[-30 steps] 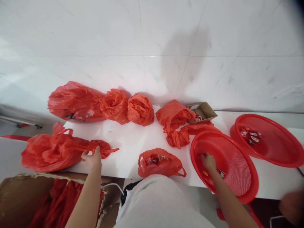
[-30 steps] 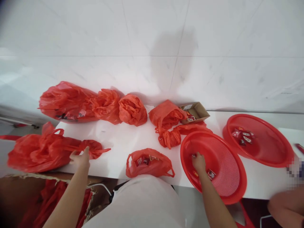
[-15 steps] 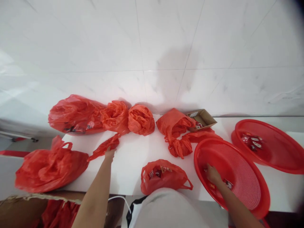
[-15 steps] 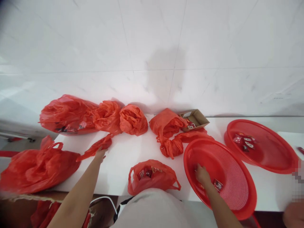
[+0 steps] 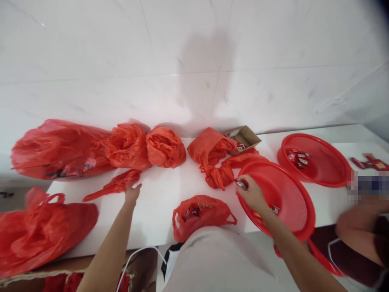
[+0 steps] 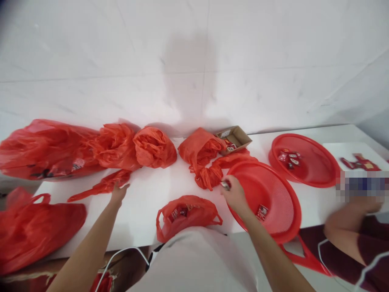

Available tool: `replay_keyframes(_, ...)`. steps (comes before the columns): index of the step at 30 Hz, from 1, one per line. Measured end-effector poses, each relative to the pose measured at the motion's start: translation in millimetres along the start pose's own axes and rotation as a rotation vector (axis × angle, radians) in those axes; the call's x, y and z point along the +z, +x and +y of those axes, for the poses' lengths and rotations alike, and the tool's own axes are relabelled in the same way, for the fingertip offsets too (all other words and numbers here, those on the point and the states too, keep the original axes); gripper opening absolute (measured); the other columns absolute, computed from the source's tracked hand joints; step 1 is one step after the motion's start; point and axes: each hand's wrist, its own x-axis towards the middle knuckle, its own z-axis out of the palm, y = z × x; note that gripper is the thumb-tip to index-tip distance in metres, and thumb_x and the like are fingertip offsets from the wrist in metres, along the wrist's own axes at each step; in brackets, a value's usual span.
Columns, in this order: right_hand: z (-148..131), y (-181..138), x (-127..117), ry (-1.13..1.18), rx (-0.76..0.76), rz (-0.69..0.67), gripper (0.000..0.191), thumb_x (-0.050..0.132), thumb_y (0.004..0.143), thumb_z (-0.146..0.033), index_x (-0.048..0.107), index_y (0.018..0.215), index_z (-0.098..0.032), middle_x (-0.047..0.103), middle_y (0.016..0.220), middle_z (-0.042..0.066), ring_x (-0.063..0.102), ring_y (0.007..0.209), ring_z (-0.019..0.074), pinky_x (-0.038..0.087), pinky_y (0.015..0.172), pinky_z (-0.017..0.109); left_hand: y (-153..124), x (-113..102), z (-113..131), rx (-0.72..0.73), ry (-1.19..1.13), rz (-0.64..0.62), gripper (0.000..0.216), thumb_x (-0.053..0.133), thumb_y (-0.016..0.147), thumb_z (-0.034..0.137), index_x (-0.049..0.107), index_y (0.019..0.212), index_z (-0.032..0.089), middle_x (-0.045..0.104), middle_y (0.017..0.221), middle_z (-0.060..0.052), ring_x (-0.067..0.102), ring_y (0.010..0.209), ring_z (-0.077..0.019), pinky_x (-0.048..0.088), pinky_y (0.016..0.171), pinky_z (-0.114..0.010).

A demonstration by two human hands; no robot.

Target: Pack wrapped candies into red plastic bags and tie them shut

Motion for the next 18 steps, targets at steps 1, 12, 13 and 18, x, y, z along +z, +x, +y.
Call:
replay_keyframes(1, -22, -7, 12, 0.103, -0.016, -0.076, 0.019, 0.056, 0.073, -0.028, 0.055, 0.091, -0.022, 0.062, 0.088, 0.002, 0.058, 0.074, 0.0169, 0.046, 0.069, 0.029, -16, 12, 6, 0.002, -0.002, -0.048, 0.062, 0.056, 0.089, 0.037, 0.037, 0.140, 0.007, 0.045, 0.139, -0.022, 0.045, 0.127, -0.0332, 0.041, 0.100, -0.046)
replay_keyframes(12, -58, -63, 99, 0.223, -0.119, -0.553, 0.015, 0.053, 0.076, -0.016, 0.055, 0.089, -0.024, 0.062, 0.089, -0.002, 0.058, 0.082, 0.0144, 0.045, 0.077, 0.027, -170, 24, 19, 0.086, 0.271, -0.651, 0.046, 0.061, 0.074, 0.050, 0.060, 0.108, 0.019, 0.066, 0.085, -0.008, 0.063, 0.081, -0.0280, 0.043, 0.074, -0.037)
replay_keyframes(13, -60, -65, 98, 0.223, -0.148, -0.588, 0.015, 0.054, 0.077, -0.016, 0.056, 0.090, -0.024, 0.063, 0.091, -0.002, 0.058, 0.083, 0.0147, 0.045, 0.077, 0.028, -171, 23, 18, 0.084, 0.230, -0.664, 0.037, 0.058, 0.076, 0.049, 0.061, 0.097, 0.019, 0.064, 0.077, -0.006, 0.061, 0.076, -0.0253, 0.043, 0.072, -0.035)
replay_keyframes(18, -63, -66, 88, 0.249, -0.223, -0.565, 0.015, 0.053, 0.080, -0.021, 0.063, 0.092, -0.024, 0.067, 0.097, 0.000, 0.061, 0.090, 0.0159, 0.046, 0.084, 0.030, -187, 27, 38, 0.069, -0.076, -0.706, 0.040, 0.046, 0.082, 0.058, 0.056, 0.084, 0.019, 0.057, 0.072, 0.000, 0.056, 0.070, -0.0168, 0.046, 0.069, -0.029)
